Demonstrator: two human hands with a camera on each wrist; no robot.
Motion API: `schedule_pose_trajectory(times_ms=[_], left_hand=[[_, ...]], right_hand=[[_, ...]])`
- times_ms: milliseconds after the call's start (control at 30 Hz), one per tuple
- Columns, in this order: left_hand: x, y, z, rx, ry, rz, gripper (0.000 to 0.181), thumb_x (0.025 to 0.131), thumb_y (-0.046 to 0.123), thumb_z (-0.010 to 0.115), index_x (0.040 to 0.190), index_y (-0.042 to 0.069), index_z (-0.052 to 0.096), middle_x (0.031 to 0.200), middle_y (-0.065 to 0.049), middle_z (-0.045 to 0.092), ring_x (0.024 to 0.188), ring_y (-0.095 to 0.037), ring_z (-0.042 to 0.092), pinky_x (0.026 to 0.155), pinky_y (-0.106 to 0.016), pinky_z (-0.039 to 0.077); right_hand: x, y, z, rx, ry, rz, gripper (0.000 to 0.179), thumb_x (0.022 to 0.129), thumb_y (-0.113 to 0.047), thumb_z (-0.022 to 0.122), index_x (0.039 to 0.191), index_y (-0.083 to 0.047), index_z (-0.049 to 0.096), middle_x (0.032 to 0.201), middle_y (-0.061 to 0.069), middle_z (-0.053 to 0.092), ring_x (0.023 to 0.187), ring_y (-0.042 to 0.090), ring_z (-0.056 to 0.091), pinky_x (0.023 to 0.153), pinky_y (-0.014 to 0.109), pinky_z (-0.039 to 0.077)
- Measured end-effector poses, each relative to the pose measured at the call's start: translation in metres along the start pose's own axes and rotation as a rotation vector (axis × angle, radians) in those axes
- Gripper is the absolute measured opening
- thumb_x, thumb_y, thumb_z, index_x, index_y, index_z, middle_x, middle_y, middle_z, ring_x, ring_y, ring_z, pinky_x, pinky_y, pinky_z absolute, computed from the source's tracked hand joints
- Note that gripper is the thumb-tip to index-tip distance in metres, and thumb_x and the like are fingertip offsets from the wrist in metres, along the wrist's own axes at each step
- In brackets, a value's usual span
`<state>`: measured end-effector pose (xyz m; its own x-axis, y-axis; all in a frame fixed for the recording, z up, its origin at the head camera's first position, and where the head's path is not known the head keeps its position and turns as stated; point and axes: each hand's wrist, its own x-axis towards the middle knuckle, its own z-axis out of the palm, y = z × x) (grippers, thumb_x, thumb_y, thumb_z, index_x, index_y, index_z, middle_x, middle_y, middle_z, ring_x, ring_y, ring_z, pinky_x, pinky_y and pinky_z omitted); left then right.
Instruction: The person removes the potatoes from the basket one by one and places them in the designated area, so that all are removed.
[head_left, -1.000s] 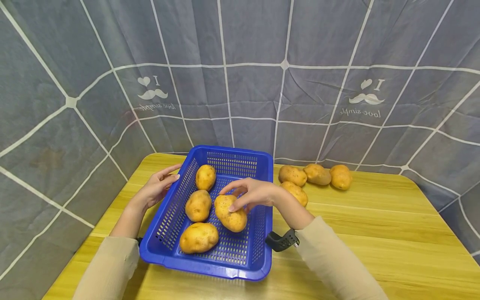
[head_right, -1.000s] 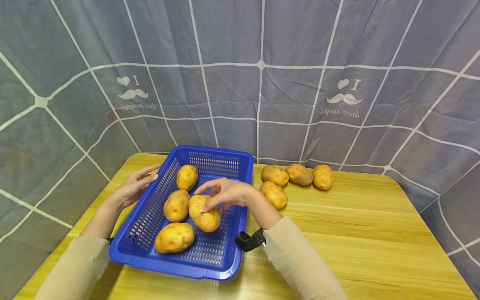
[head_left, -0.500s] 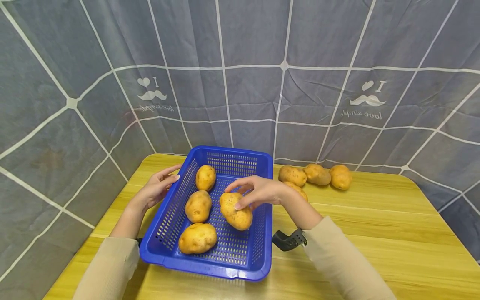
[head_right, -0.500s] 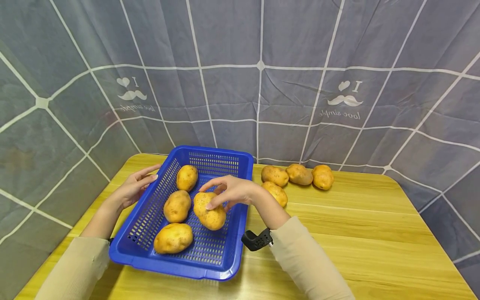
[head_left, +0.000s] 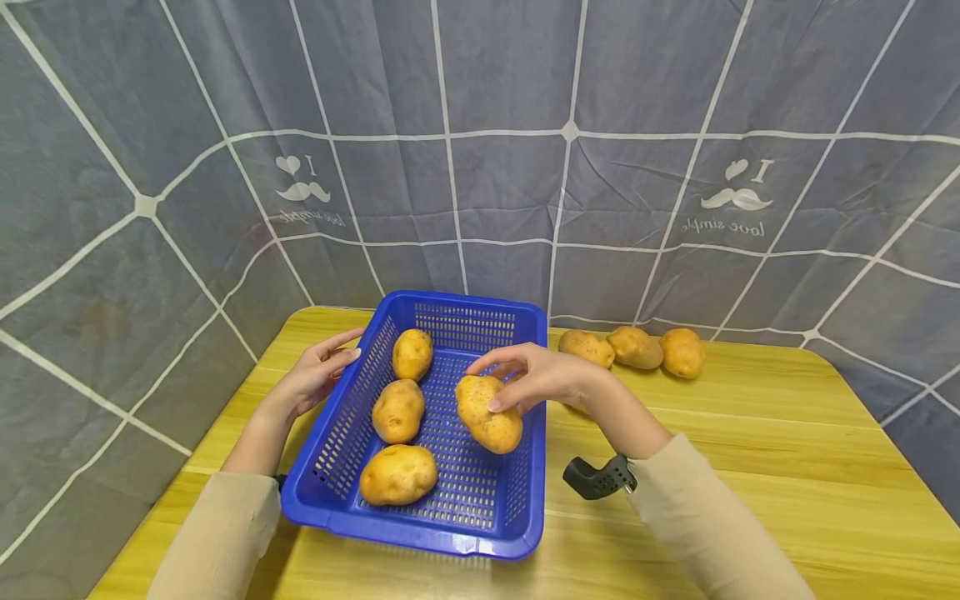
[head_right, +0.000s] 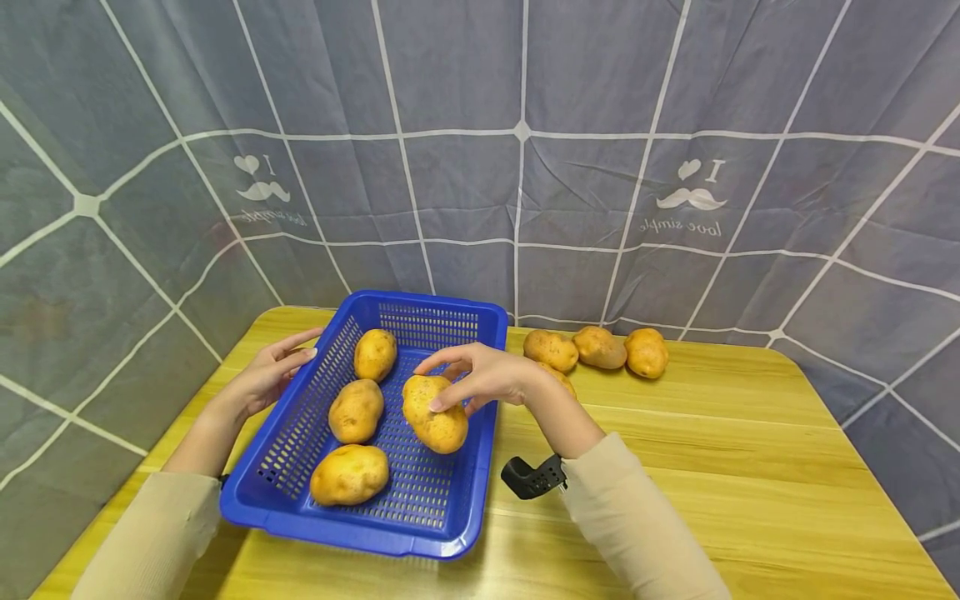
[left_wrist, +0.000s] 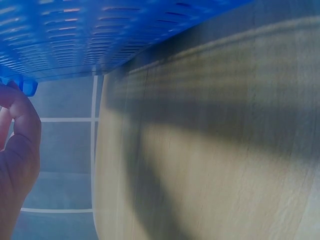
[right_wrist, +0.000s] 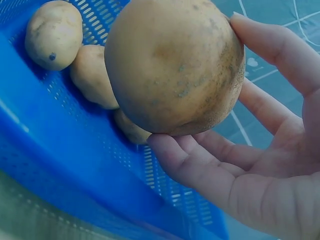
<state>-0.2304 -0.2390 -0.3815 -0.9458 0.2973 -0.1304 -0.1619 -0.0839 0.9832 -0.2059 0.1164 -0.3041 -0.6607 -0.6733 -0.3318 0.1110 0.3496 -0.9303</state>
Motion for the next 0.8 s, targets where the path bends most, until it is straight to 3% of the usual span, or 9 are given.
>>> schedule_pose_trajectory(times_ms=[800], left_hand=[[-0.001, -0.001, -0.001, 0.033, -0.008, 0.001, 0.059, 0.097, 0.012, 0.049, 0.148, 0.003, 0.019, 0.095, 0.000, 0.063, 0.082, -0.012, 0.065, 0.071, -0.027, 0.055]], right_hand=[[-0.032, 0.020, -0.018, 0.042, -0.018, -0.111, 0.056, 0.078, -0.009, 0.072, 0.130, -0.003, 0.050, 0.108, 0.014, 0.055, 0.088, 0.024, 0.058, 0.071, 0.034, 0.054]])
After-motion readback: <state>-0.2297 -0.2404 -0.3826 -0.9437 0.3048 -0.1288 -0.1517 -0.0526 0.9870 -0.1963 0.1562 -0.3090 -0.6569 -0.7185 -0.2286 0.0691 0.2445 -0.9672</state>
